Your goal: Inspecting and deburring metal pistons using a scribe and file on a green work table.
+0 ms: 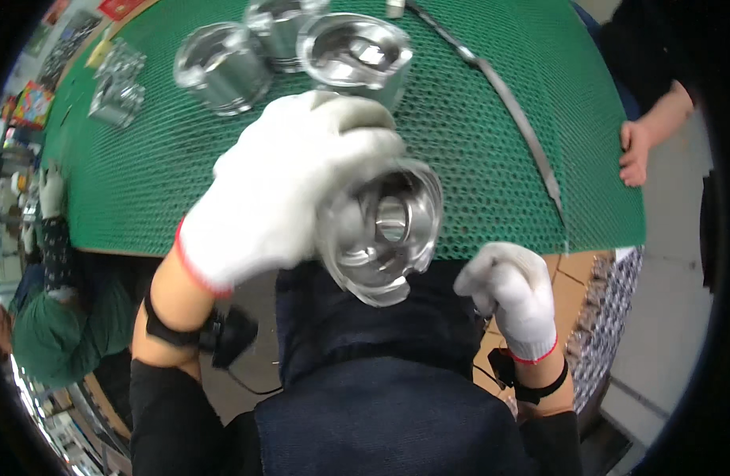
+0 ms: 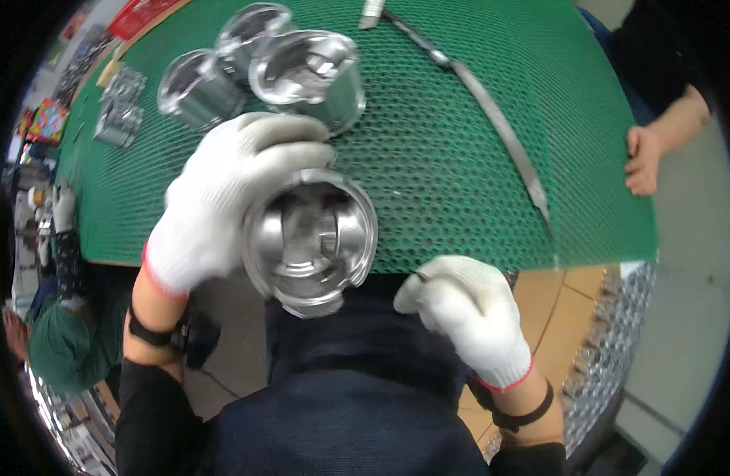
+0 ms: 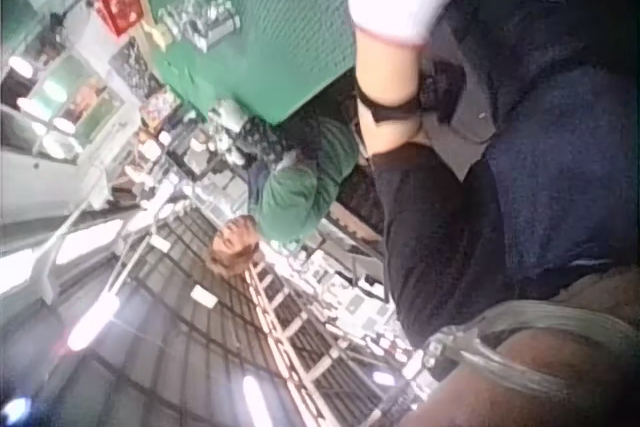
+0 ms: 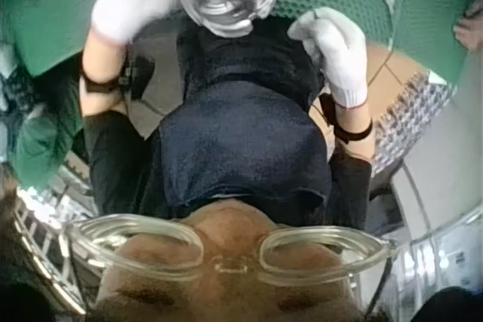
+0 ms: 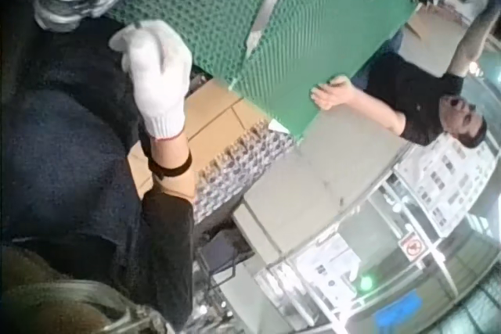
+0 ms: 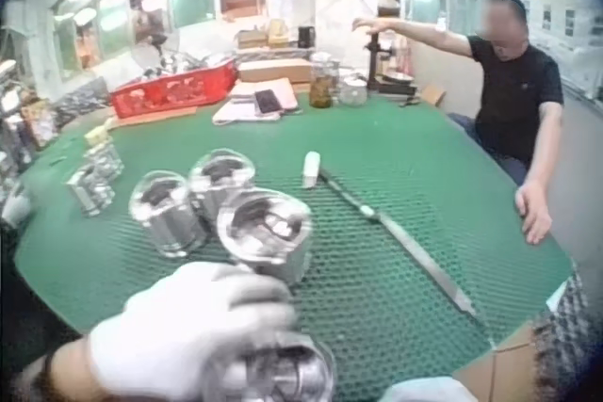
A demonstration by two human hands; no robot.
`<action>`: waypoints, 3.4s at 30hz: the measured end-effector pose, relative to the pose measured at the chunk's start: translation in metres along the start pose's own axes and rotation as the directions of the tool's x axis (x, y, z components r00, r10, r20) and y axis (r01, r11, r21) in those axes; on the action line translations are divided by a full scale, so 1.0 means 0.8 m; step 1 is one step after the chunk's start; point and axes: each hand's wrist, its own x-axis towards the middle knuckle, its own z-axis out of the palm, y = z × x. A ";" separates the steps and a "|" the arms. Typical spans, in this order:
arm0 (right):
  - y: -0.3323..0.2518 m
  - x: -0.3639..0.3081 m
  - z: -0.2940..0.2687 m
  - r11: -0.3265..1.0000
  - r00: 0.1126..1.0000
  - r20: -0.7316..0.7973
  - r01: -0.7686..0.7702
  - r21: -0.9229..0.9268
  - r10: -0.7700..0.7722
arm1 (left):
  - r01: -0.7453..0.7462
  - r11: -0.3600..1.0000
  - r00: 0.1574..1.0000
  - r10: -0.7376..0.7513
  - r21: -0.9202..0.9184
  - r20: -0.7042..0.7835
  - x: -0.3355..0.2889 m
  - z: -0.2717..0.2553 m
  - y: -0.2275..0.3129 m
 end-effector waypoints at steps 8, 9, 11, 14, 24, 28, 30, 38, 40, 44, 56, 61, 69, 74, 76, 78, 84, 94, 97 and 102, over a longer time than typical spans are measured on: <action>-0.001 0.041 0.017 0.653 0.822 -0.012 0.444 -0.614 -0.570 | 0.105 0.984 0.991 -0.115 0.145 0.062 0.018 0.023 0.062; -0.003 0.045 0.016 0.633 0.818 -0.010 0.438 -0.638 -0.576 | 0.104 0.984 0.991 -0.114 0.146 0.064 0.021 0.024 0.062; -0.005 0.042 0.014 0.495 0.784 0.095 0.476 -0.727 -0.614 | 0.117 0.984 0.981 -0.136 0.135 0.135 0.030 0.022 0.059; -0.007 0.040 0.022 0.221 0.729 0.333 0.549 -0.806 -0.598 | 0.165 0.975 0.954 -0.196 0.152 0.227 0.041 0.019 0.056; 0.005 0.042 -0.001 0.121 0.711 0.104 0.259 -0.958 -0.696 | 0.242 0.888 0.929 -0.328 -0.390 -0.172 -0.072 0.000 -0.011; 0.023 0.065 -0.010 0.070 0.709 0.108 0.217 -0.974 -0.697 | 0.634 0.557 0.560 -0.809 -0.537 -0.178 -0.172 -0.034 -0.083; 0.024 0.067 -0.010 0.056 0.697 0.124 0.230 -0.972 -0.706 | 0.381 0.429 0.269 -0.899 -0.819 -0.346 -0.231 -0.042 -0.154; 0.028 0.074 -0.007 0.024 0.675 0.140 0.228 -0.973 -0.724 | 0.824 0.525 0.390 -0.254 0.212 -0.885 -0.284 -0.046 -0.218; 0.031 0.076 -0.007 0.013 0.670 0.140 0.218 -0.976 -0.729 | 0.667 0.725 0.566 -0.342 0.173 -0.750 -0.205 -0.048 -0.158; 0.030 0.066 -0.009 0.070 0.669 0.113 0.240 -0.968 -0.734 | 0.374 0.907 0.852 -0.253 0.194 -0.459 -0.064 -0.042 -0.095; 0.030 0.065 -0.008 0.016 0.675 0.147 0.230 -0.973 -0.723 | 0.499 0.679 0.717 -0.672 -0.539 -0.182 -0.157 0.006 -0.040; 0.037 0.074 -0.016 0.004 0.662 0.181 0.268 -0.963 -0.728 | 0.582 0.808 0.749 -0.575 -0.087 -0.330 -0.191 0.053 0.004; 0.036 0.073 -0.013 0.022 0.654 0.174 0.280 -0.960 -0.736 | 0.523 0.840 0.790 -0.541 -0.142 -0.288 -0.200 0.066 0.007; 0.035 0.063 -0.010 -0.011 0.640 0.153 0.220 -0.975 -0.753 | 0.491 0.857 0.792 -0.514 -0.158 -0.328 -0.191 0.040 0.004; 0.030 0.068 -0.006 0.047 0.686 0.142 0.249 -0.967 -0.714 | 0.521 0.853 0.839 -0.506 0.026 -0.201 -0.161 -0.004 0.007; 0.016 0.070 -0.007 0.151 0.800 0.075 0.203 -0.968 -0.595 | 0.353 0.909 0.935 -0.354 0.220 -0.037 -0.116 -0.044 0.020; 0.001 0.017 -0.018 0.831 0.925 0.035 0.356 -0.428 -0.378 | 0.115 0.973 0.992 -0.123 0.199 0.029 -0.103 -0.053 0.011; -0.013 0.083 0.026 0.299 0.691 0.251 0.571 -0.764 -0.678 | 0.127 0.963 0.914 -0.207 -0.236 -0.350 -0.053 0.002 -0.012; -0.011 0.102 0.029 -0.023 0.541 0.392 0.566 -0.824 -0.745 | 0.108 0.965 0.927 -0.185 -0.240 -0.327 -0.051 0.001 -0.012; -0.009 0.089 0.059 0.049 0.655 0.310 0.469 -0.882 -0.689 | 0.208 0.960 0.915 -0.259 -0.186 -0.310 -0.072 -0.003 0.016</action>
